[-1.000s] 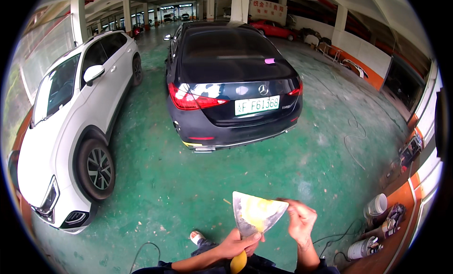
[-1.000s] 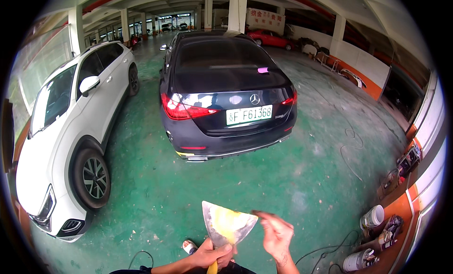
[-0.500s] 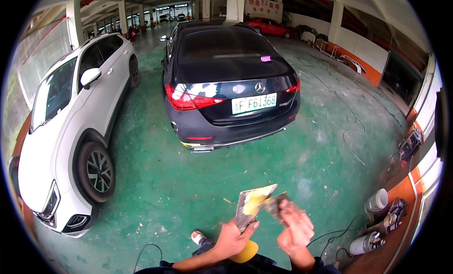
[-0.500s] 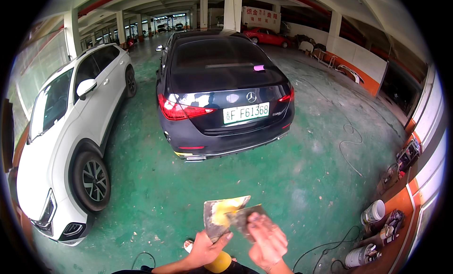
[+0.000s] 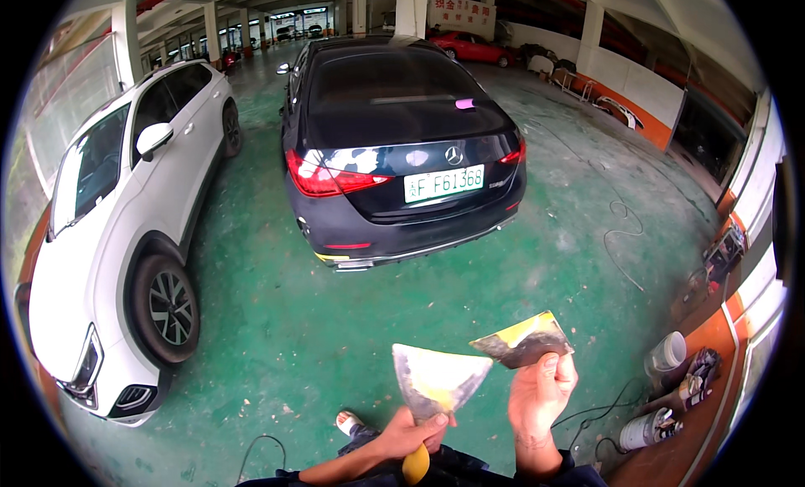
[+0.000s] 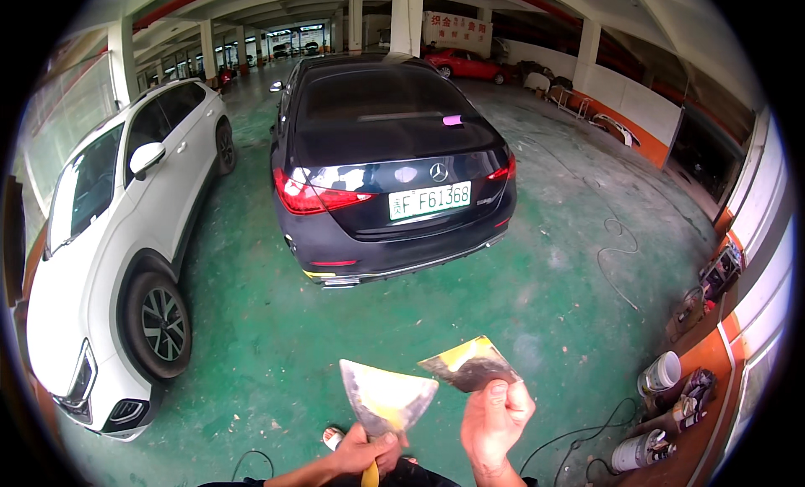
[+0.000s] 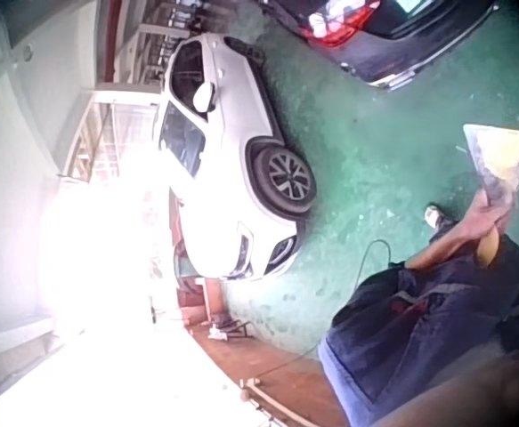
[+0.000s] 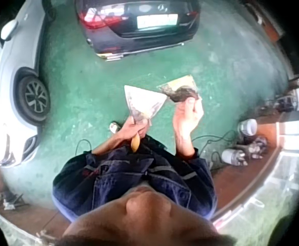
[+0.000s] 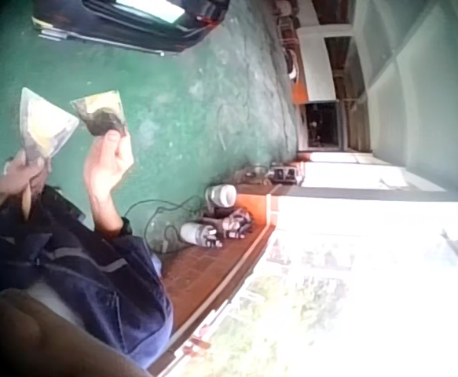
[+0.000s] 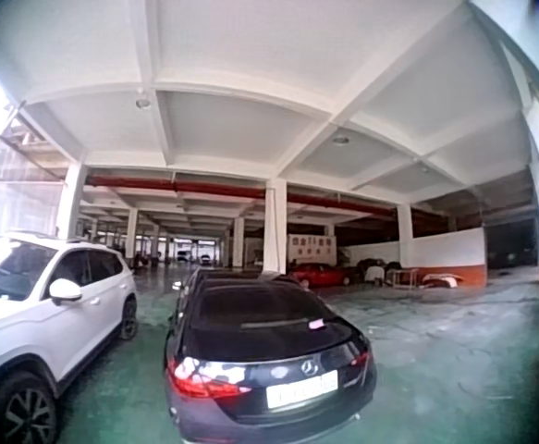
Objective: The person mixes a yellow paste on a metal palette and applies it to several spots on the rear bumper of a black car using a spreader and a sponge. The person smooths the filler into the damaged areas to prepare the surface for further repair.
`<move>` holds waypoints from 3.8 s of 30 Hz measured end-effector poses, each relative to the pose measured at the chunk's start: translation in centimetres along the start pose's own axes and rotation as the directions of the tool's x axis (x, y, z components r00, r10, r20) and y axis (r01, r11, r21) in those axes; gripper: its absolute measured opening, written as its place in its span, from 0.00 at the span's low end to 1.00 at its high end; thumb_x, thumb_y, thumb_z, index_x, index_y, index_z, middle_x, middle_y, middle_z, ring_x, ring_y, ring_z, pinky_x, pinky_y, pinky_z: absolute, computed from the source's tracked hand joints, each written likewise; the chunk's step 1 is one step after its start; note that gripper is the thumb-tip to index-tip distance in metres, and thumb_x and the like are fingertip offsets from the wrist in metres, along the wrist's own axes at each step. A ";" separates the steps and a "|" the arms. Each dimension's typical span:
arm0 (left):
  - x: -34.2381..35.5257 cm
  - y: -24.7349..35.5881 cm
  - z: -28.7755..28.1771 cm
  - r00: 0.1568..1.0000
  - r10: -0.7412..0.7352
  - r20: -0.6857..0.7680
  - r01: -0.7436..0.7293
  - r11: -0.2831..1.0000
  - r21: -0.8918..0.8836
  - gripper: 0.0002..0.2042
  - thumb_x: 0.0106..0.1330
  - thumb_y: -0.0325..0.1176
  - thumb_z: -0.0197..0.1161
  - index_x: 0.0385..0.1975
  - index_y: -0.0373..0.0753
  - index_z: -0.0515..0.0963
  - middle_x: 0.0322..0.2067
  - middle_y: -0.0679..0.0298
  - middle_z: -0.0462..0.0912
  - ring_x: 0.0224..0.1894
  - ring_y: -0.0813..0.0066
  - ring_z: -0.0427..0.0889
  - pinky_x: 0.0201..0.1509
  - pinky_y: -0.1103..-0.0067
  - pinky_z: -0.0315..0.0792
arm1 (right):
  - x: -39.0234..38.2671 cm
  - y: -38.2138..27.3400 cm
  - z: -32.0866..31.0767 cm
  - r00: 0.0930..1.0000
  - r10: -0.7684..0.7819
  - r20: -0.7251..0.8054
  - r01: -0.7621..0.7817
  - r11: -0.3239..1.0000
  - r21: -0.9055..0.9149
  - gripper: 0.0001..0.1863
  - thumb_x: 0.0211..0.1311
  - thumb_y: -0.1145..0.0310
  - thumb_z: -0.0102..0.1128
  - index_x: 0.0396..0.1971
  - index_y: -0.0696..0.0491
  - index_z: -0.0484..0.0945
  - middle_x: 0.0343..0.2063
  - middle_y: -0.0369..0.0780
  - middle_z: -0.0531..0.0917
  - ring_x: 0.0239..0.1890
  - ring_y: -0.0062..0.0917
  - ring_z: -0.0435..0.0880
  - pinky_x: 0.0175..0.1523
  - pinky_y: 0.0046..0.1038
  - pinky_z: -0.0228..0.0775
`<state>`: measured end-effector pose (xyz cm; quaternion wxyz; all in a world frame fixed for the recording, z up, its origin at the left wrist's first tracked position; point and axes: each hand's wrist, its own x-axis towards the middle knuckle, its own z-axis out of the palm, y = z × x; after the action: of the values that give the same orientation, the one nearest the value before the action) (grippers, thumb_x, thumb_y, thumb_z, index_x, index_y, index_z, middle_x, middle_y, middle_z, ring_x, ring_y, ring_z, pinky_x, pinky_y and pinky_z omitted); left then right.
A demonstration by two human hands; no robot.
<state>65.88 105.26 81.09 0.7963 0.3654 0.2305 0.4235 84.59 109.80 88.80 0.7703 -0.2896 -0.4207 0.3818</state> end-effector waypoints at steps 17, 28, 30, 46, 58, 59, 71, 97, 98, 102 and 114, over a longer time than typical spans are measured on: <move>1.0 -0.9 -3.6 0.911 -0.280 0.302 0.248 0.958 0.142 0.22 0.78 0.50 0.51 0.48 0.32 0.75 0.37 0.65 0.80 0.33 0.82 0.74 0.35 0.81 0.71 | 1.2 2.8 -2.6 0.632 0.766 0.121 -0.769 0.599 0.222 0.15 0.77 0.56 0.49 0.38 0.52 0.74 0.13 0.37 0.72 0.12 0.22 0.68 0.18 0.25 0.58; 1.2 2.3 -0.5 0.833 -0.387 0.396 0.361 0.922 0.141 0.23 0.78 0.52 0.51 0.36 0.34 0.75 0.16 0.74 0.63 0.16 0.84 0.60 0.20 0.81 0.57 | -0.9 4.9 -3.7 0.530 0.836 0.140 -0.844 0.536 -0.009 0.12 0.76 0.63 0.54 0.41 0.56 0.81 0.32 0.35 0.84 0.29 0.19 0.83 0.33 0.23 0.76; 1.2 2.4 -0.6 0.882 -0.314 0.351 0.295 0.949 0.106 0.21 0.78 0.49 0.52 0.37 0.33 0.75 0.17 0.73 0.64 0.17 0.84 0.61 0.21 0.81 0.60 | -0.6 5.0 -5.0 0.660 0.746 0.087 -0.738 0.666 -0.109 0.14 0.78 0.62 0.52 0.38 0.55 0.81 0.31 0.35 0.84 0.29 0.18 0.82 0.35 0.22 0.75; 1.2 -2.0 0.4 0.958 0.230 -0.171 -0.034 0.684 0.728 0.19 0.66 0.33 0.66 0.54 0.33 0.74 0.39 0.50 0.85 0.41 0.54 0.86 0.46 0.67 0.77 | -4.0 3.4 -0.8 0.938 0.278 -0.208 -0.316 0.931 -0.184 0.09 0.74 0.72 0.55 0.43 0.63 0.78 0.37 0.37 0.85 0.37 0.14 0.79 0.45 0.19 0.69; -3.7 -3.1 -1.5 0.980 -0.103 -0.171 0.147 0.951 0.272 0.20 0.73 0.40 0.62 0.56 0.33 0.72 0.37 0.59 0.84 0.44 0.72 0.83 0.51 0.75 0.74 | -2.7 1.3 -2.9 0.995 -0.007 -0.099 -0.016 0.974 -0.228 0.13 0.73 0.69 0.57 0.51 0.60 0.75 0.43 0.36 0.82 0.44 0.17 0.79 0.52 0.22 0.70; -4.2 -4.1 -2.1 0.979 -0.091 -0.184 0.138 0.954 0.265 0.18 0.74 0.41 0.60 0.54 0.33 0.74 0.37 0.63 0.82 0.44 0.76 0.80 0.52 0.77 0.72 | -2.0 0.7 -4.1 0.995 -0.043 -0.086 0.017 0.959 -0.282 0.12 0.73 0.70 0.56 0.50 0.61 0.75 0.43 0.37 0.82 0.44 0.18 0.79 0.52 0.22 0.70; -2.7 -5.3 -3.1 0.979 -0.140 -0.146 0.171 0.959 0.225 0.19 0.78 0.46 0.52 0.43 0.34 0.81 0.29 0.70 0.78 0.32 0.83 0.74 0.38 0.82 0.69 | -2.4 0.5 -4.6 0.871 0.329 0.365 -0.051 0.799 -0.599 0.11 0.68 0.77 0.55 0.43 0.66 0.83 0.41 0.51 0.87 0.43 0.32 0.87 0.48 0.27 0.78; -0.4 0.5 -0.9 0.844 0.399 -0.357 -0.003 0.671 0.742 0.15 0.74 0.39 0.60 0.43 0.30 0.77 0.26 0.57 0.82 0.27 0.66 0.83 0.31 0.70 0.75 | -2.9 2.4 -0.2 0.930 -0.178 0.321 0.327 0.798 -0.507 0.08 0.62 0.82 0.56 0.37 0.66 0.83 0.37 0.50 0.87 0.42 0.36 0.88 0.50 0.34 0.80; -0.5 0.2 -1.0 0.849 0.383 -0.365 -0.034 0.728 0.685 0.15 0.74 0.39 0.60 0.42 0.30 0.77 0.26 0.61 0.82 0.28 0.73 0.82 0.32 0.73 0.75 | -2.6 2.0 -0.1 0.964 -0.161 0.211 0.243 0.855 -0.458 0.07 0.65 0.79 0.58 0.37 0.66 0.83 0.38 0.49 0.87 0.43 0.34 0.87 0.51 0.33 0.79; -1.0 -1.4 -0.6 0.974 0.041 -0.223 0.009 0.976 0.218 0.16 0.78 0.44 0.54 0.40 0.36 0.80 0.28 0.72 0.77 0.30 0.85 0.73 0.35 0.82 0.69 | -1.6 1.3 -0.3 0.985 0.136 0.104 -0.131 0.990 -0.054 0.13 0.70 0.69 0.62 0.40 0.67 0.83 0.38 0.45 0.86 0.39 0.26 0.84 0.50 0.31 0.75; -0.1 -1.1 -0.1 0.883 0.294 -0.367 0.004 0.777 0.630 0.14 0.74 0.40 0.59 0.45 0.34 0.79 0.26 0.59 0.82 0.26 0.76 0.79 0.34 0.76 0.75 | -1.6 2.4 -0.6 0.763 -0.280 0.583 0.642 0.431 -0.634 0.16 0.50 0.87 0.55 0.40 0.64 0.84 0.38 0.51 0.87 0.42 0.42 0.89 0.53 0.36 0.81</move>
<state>66.37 104.83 80.21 0.5229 0.5139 0.5016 0.4591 83.72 109.70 86.03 0.5250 -0.3931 -0.7540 -0.0353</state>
